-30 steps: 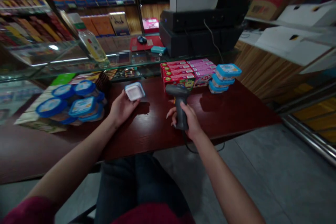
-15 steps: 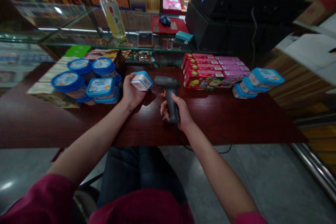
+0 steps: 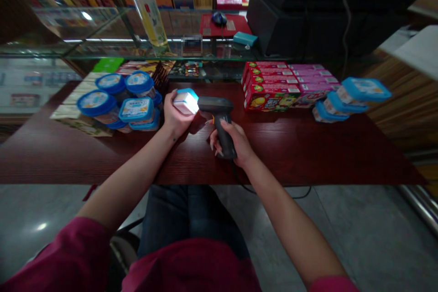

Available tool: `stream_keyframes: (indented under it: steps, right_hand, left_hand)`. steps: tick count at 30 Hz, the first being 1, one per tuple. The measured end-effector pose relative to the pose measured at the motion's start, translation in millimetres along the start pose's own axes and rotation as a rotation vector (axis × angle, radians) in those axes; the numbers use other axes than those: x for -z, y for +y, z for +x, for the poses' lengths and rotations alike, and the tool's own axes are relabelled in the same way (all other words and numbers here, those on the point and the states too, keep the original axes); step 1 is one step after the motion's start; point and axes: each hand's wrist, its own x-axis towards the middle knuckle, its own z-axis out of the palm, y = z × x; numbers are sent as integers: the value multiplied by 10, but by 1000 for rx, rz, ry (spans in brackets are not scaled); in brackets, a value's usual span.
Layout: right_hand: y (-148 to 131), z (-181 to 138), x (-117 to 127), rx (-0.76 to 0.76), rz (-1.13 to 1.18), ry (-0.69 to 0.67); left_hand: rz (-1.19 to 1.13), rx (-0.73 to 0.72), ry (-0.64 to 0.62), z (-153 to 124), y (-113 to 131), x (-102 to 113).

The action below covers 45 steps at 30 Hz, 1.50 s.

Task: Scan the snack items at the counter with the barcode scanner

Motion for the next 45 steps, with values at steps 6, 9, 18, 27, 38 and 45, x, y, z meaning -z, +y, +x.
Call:
stream_keyframes:
  steps: [6,9,18,27,38,45]
  right_hand:
    - [-24,27,46,31,50,100]
    - [-31,37,95,55,83,153]
    - [20,55,158,47,95,156]
    - [20,58,172,29,69,142]
    - [-22,21,201,50,69,178]
    - [-180,-385,748,112,25,299]
  left_hand:
    - [12,30,-44,-138,41,-7]
    - [117,27,-86,-257,94,11]
    - [973,-876,-108,-966,807,83]
    - [1605,-1091,108,-885,1140,611]
    - [1791,-1110,119,-857,1096,697]
    - [1762,-1166,110,-973,1074,649]
